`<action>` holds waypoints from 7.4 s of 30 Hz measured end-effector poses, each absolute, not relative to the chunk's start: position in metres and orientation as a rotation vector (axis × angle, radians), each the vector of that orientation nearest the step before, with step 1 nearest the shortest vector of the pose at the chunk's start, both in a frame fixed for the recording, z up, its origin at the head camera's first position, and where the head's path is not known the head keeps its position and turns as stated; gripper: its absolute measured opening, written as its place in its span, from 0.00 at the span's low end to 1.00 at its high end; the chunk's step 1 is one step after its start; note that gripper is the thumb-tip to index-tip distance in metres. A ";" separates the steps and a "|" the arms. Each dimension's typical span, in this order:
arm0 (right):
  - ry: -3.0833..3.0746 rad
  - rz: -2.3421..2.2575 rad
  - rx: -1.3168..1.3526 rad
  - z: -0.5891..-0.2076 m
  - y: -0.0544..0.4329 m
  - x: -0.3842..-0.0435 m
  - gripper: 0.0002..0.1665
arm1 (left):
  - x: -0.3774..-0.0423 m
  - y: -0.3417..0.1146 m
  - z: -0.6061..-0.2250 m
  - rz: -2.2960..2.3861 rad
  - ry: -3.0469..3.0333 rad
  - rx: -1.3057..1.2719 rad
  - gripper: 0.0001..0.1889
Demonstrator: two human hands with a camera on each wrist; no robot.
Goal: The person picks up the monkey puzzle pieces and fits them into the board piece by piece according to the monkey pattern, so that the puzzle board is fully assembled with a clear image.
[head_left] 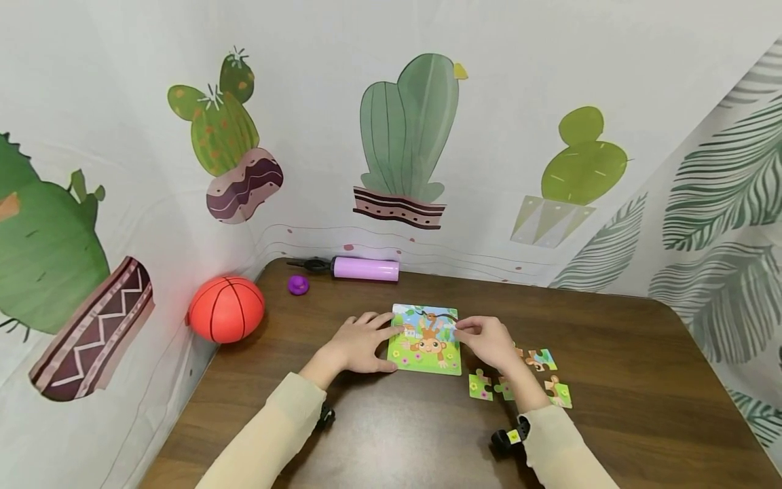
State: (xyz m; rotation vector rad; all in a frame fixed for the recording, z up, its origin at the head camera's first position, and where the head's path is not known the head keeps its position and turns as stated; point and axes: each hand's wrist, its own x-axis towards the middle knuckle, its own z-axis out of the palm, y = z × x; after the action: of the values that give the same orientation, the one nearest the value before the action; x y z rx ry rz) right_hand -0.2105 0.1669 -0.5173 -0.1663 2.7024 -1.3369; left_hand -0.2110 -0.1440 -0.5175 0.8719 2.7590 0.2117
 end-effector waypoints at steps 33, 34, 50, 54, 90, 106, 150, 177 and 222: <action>2.799 -0.970 -0.015 -0.521 0.267 -0.177 0.38 | -0.205 -0.140 -0.519 0.238 2.789 0.907 0.44; 2.801 -0.964 -0.014 -0.521 0.267 -0.176 0.39 | -0.205 -0.139 -0.520 0.230 2.794 0.923 0.44; 2.814 -0.933 0.007 -0.518 0.263 -0.171 0.38 | -0.211 -0.121 -0.523 0.171 2.792 0.933 0.42; 2.815 -0.930 0.016 -0.517 0.262 -0.172 0.37 | -0.212 -0.119 -0.520 0.168 2.789 0.913 0.43; 2.871 -1.049 -0.015 -0.522 0.262 -0.173 0.25 | -0.216 -0.119 -0.523 0.233 2.742 0.860 0.46; 2.867 -1.222 0.014 -0.527 0.267 -0.178 0.15 | -0.215 -0.119 -0.522 0.233 2.761 0.869 0.46; 2.514 -1.507 -0.064 -0.533 0.124 -0.221 0.10 | -0.217 -0.119 -0.522 0.196 2.760 0.869 0.46; 2.565 -1.428 0.082 -0.531 0.114 -0.225 0.10 | -0.217 -0.120 -0.523 0.176 2.752 0.886 0.43; 2.803 -1.357 0.059 -0.513 0.247 -0.192 0.18 | -0.196 -0.114 -0.521 0.175 2.744 1.105 0.39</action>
State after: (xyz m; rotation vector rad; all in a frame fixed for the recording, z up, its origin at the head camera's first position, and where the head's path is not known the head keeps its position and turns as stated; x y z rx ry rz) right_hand -0.1917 0.2466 -0.5126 0.0586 2.8031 -1.3565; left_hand -0.1962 -0.1140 -0.5213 1.1054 2.7437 0.1755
